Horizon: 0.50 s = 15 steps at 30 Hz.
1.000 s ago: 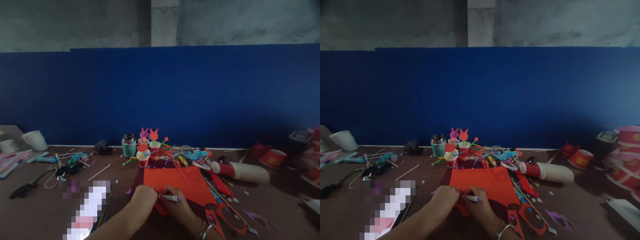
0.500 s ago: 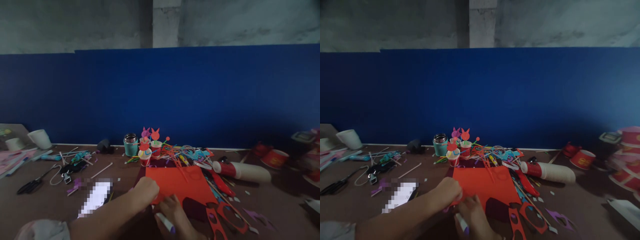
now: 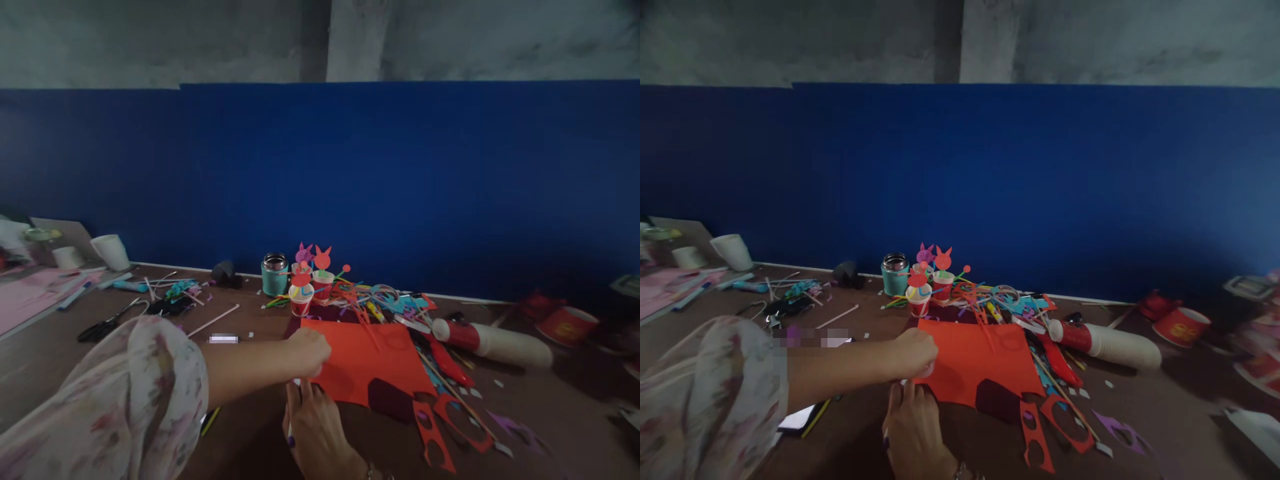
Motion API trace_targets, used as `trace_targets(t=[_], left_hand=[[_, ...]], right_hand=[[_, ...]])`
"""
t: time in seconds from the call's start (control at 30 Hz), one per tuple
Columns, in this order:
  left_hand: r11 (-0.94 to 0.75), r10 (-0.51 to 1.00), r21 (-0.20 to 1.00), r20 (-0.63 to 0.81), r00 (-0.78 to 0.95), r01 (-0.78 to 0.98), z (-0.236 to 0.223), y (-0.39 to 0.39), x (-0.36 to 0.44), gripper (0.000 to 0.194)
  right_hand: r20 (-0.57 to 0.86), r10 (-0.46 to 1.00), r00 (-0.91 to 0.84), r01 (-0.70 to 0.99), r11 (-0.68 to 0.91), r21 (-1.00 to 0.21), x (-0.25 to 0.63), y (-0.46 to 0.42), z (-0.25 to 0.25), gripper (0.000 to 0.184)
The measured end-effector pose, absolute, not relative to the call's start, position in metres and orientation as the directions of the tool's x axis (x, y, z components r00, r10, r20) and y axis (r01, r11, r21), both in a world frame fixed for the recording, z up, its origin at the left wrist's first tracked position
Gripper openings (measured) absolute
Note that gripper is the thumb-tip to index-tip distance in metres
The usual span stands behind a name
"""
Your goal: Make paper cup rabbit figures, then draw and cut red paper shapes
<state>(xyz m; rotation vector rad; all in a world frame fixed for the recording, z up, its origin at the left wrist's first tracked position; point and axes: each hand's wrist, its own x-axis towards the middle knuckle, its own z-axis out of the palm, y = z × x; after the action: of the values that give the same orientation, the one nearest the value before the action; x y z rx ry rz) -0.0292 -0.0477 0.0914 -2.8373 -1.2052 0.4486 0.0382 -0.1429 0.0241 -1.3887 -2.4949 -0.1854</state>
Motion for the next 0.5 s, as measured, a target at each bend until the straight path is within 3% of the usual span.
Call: trace_targets(t=[0.27,0.5], left_hand=[[-0.727,0.682,-0.151,-0.276,0.678,0.670,0.089,-0.042,-0.031,0.013],[-0.728,0.665,-0.162,-0.402,0.630,0.666,0.089,-0.042,-0.029,0.018]], right_hand=[[0.171,0.882,-0.439,0.893,0.450,-0.029,0.024,-0.143,0.023,0.028],[0.155,0.900,-0.407,0.903,0.422,-0.079,0.022,-0.137,0.024,0.043]])
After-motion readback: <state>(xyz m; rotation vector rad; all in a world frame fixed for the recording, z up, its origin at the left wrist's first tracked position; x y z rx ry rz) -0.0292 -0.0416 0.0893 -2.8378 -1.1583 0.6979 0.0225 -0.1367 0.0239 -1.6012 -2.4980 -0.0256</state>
